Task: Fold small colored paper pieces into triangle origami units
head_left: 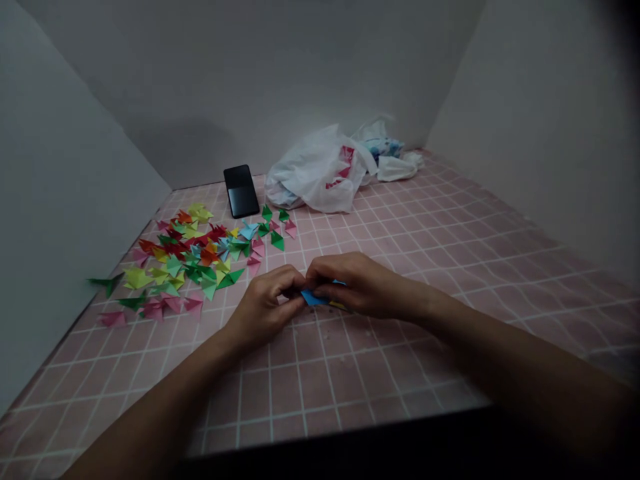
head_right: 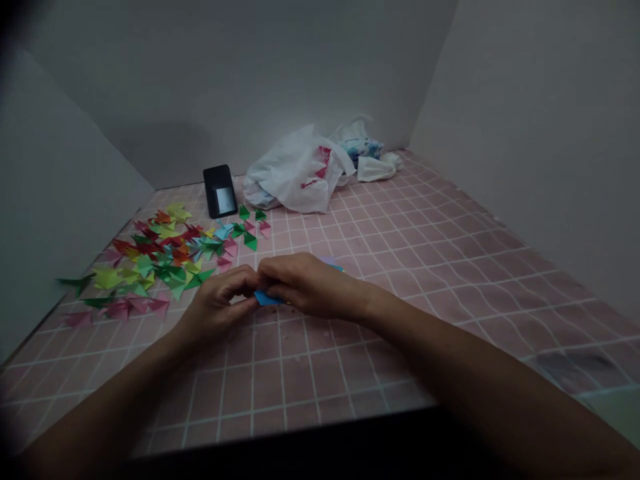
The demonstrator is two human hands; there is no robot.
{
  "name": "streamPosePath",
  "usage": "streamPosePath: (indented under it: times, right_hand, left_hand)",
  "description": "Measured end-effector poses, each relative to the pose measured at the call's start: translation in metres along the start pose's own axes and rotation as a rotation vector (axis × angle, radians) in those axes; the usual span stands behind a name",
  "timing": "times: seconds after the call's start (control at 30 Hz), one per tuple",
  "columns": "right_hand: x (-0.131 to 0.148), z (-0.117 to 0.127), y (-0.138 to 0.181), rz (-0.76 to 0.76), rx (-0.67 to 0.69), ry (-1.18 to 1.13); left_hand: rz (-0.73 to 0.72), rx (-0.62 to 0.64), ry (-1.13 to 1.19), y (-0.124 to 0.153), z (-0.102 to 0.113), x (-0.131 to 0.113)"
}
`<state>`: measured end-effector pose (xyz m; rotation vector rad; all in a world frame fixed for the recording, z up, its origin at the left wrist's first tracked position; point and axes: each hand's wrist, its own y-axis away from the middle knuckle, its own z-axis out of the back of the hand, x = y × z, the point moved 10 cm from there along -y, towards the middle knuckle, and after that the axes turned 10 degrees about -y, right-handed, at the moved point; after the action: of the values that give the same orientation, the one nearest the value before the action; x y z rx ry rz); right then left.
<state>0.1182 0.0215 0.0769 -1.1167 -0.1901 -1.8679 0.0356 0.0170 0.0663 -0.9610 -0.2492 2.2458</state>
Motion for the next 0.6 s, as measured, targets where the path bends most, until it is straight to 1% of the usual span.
streamPosePath:
  times: [0.17,0.6]
  right_hand:
    - [-0.0012,-0.0012,-0.0001,-0.023,0.019,0.005]
    - [-0.0031,-0.0041,0.0002,-0.103,0.022,-0.008]
  left_hand:
    - [0.012,0.027,0.01,-0.0003,-0.0011,0.0011]
    - [0.042,0.023,0.027,-0.0002,0.0019,0.0031]
